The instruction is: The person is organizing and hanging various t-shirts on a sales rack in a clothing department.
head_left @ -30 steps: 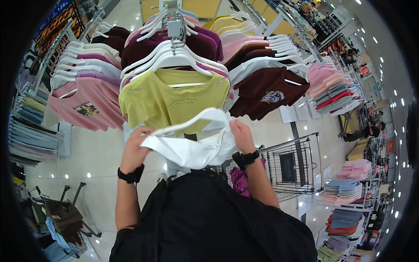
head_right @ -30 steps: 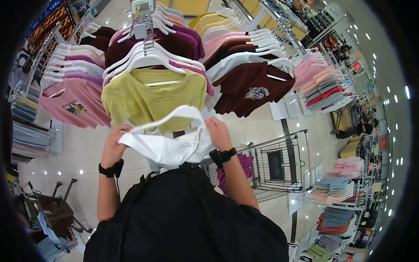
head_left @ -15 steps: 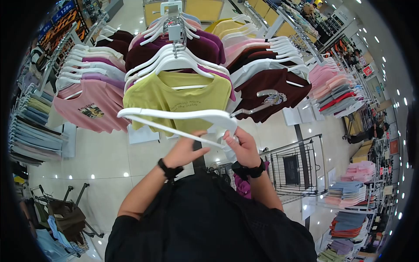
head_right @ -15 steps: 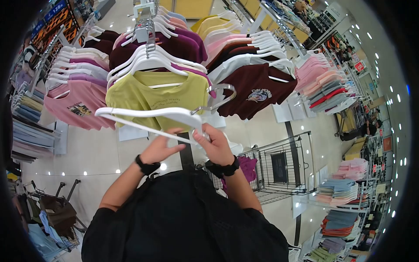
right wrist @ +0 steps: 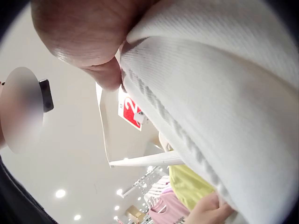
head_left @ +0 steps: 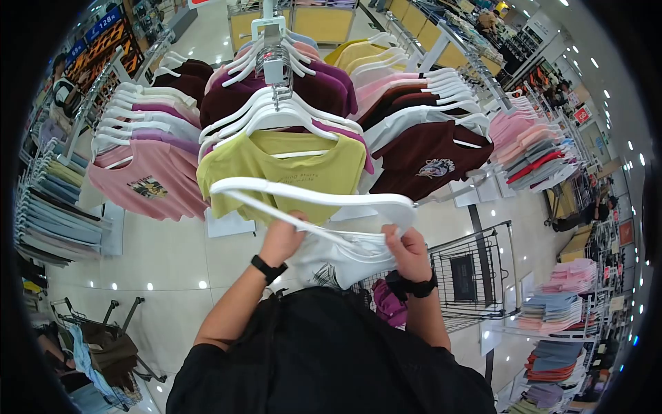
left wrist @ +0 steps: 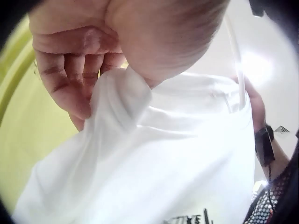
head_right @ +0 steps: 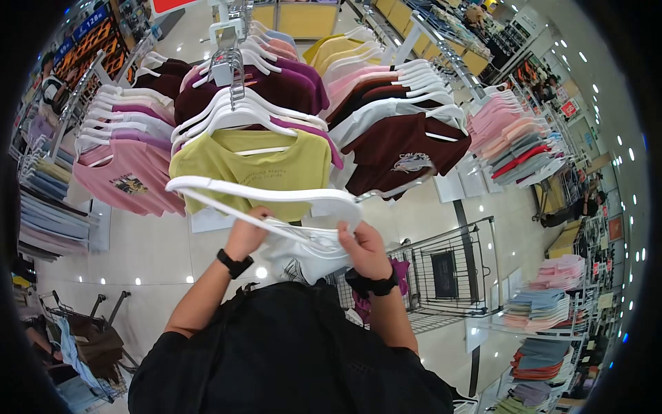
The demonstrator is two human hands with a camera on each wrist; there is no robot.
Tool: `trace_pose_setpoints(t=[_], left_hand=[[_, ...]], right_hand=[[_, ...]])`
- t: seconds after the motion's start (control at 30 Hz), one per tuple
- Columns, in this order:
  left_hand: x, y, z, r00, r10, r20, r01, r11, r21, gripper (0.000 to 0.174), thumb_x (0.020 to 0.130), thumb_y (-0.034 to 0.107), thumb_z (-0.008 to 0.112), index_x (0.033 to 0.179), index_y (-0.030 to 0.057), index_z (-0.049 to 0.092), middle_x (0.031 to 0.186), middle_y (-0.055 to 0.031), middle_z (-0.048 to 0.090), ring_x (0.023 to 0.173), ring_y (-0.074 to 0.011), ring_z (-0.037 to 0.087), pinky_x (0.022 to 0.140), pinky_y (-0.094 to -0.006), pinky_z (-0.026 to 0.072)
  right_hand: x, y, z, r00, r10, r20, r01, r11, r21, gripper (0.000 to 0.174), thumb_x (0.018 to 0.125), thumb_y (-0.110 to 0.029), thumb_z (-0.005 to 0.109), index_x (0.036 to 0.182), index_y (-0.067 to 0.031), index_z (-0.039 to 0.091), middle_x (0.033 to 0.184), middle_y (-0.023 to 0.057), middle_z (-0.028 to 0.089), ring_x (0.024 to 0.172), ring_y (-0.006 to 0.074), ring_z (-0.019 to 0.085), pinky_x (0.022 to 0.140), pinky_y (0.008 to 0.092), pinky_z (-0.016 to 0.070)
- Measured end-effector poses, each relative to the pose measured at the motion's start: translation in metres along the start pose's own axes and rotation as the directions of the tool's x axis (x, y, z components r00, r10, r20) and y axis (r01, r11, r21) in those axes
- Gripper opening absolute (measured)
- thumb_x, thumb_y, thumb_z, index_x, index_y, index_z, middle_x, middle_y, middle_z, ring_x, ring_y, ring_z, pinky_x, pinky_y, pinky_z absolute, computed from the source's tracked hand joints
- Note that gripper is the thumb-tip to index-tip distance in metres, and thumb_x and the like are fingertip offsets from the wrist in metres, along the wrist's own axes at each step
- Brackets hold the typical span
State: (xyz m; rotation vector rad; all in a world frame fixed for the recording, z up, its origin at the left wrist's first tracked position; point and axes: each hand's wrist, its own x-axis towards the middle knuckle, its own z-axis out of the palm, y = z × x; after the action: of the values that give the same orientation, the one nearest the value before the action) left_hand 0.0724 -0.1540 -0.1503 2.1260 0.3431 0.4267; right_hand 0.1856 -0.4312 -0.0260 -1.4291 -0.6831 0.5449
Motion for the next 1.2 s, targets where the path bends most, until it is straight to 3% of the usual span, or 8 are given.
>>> trace_pose_setpoints(t=[0.2,0.43,0.57,0.67,0.77,0.9,1.1,1.2], left_hand=[[-0.002,0.008,-0.116,0.962,-0.261,-0.082,0.251,0.962,-0.106,0.019,0.078,0.004,0.076,0.093,-0.0029,0.067,0.078,-0.0070,0.067,0.074,-0.0149,0.063,0.069,-0.0310,0.0504],[-0.019,0.037,-0.185,0.979,-0.196,0.051,0.201,0.906,-0.373,0.014,0.083,-0.003,0.069,0.074,-0.0004,0.058,0.074,0.0001,0.057,0.070,-0.0066,0.051,0.066,-0.0246,0.0396],[-0.022,0.069,-0.144,0.986,-0.103,0.130,0.142,0.930,-0.339,0.011,0.085,0.002,0.072,0.079,-0.0007,0.063,0.081,-0.0023,0.060,0.075,-0.0102,0.055,0.070,-0.0267,0.0426],[-0.022,0.090,-0.125,0.980,0.104,0.172,-0.052,0.958,-0.283,0.006,0.086,0.004,0.073,0.087,-0.0002,0.068,0.098,-0.0056,0.065,0.091,-0.0164,0.061,0.079,-0.0292,0.0470],[-0.019,0.090,-0.125,0.957,0.290,0.009,-0.290,0.956,-0.037,0.019,0.087,0.008,0.076,0.104,0.0017,0.071,0.113,-0.0114,0.068,0.105,-0.0287,0.065,0.092,-0.0360,0.0504],[-0.018,0.073,-0.130,0.986,0.132,-0.105,-0.117,0.983,0.138,0.029,0.086,0.014,0.080,0.110,0.0022,0.068,0.100,-0.0115,0.070,0.090,-0.0268,0.066,0.083,-0.0342,0.0511],[0.006,0.090,-0.145,0.994,-0.014,-0.109,0.019,0.999,0.047,0.022,0.092,0.016,0.076,0.106,0.0018,0.066,0.086,-0.0099,0.068,0.077,-0.0201,0.062,0.073,-0.0313,0.0485],[0.030,0.080,-0.156,0.939,0.148,-0.309,-0.132,0.989,0.073,0.026,0.093,0.022,0.077,0.103,0.0007,0.065,0.086,-0.0114,0.066,0.077,-0.0233,0.062,0.072,-0.0331,0.0486]], right_hand=[[-0.004,0.002,-0.050,0.993,-0.114,0.008,0.114,0.987,-0.109,0.019,0.103,-0.020,0.064,0.095,-0.0027,0.062,0.087,-0.0029,0.056,0.081,0.0085,0.047,0.072,0.0253,0.0386],[0.005,-0.011,-0.042,0.997,-0.041,0.067,0.068,0.879,-0.473,0.014,0.099,-0.013,0.066,0.098,0.0011,0.065,0.079,0.0048,0.060,0.071,0.0126,0.052,0.065,0.0311,0.0446],[0.013,-0.001,-0.012,0.990,-0.060,0.126,0.124,0.791,-0.599,0.013,0.096,-0.010,0.070,0.099,0.0020,0.067,0.080,0.0098,0.063,0.069,0.0187,0.058,0.065,0.0317,0.0479],[0.020,0.005,0.008,0.977,-0.143,0.157,0.210,0.751,-0.626,0.010,0.094,-0.007,0.070,0.098,0.0017,0.067,0.080,0.0107,0.064,0.066,0.0208,0.058,0.063,0.0307,0.0483],[0.024,0.002,0.010,0.985,-0.147,0.085,0.168,0.768,-0.618,0.013,0.093,-0.013,0.073,0.097,-0.0015,0.070,0.080,0.0130,0.066,0.068,0.0299,0.064,0.063,0.0358,0.0502],[0.037,-0.013,0.006,0.976,-0.209,0.061,0.206,0.792,-0.574,0.014,0.093,-0.011,0.072,0.103,-0.0013,0.071,0.087,0.0139,0.070,0.075,0.0287,0.068,0.069,0.0335,0.0524],[0.091,-0.040,0.018,0.924,-0.368,0.100,0.340,0.677,-0.653,0.026,0.095,-0.014,0.069,0.117,-0.0027,0.068,0.104,0.0194,0.072,0.094,0.0381,0.070,0.081,0.0384,0.0552],[0.116,-0.063,0.024,0.924,-0.372,0.091,0.338,0.678,-0.653,0.030,0.096,-0.017,0.068,0.123,-0.0044,0.066,0.111,0.0197,0.070,0.100,0.0386,0.068,0.085,0.0399,0.0544]])
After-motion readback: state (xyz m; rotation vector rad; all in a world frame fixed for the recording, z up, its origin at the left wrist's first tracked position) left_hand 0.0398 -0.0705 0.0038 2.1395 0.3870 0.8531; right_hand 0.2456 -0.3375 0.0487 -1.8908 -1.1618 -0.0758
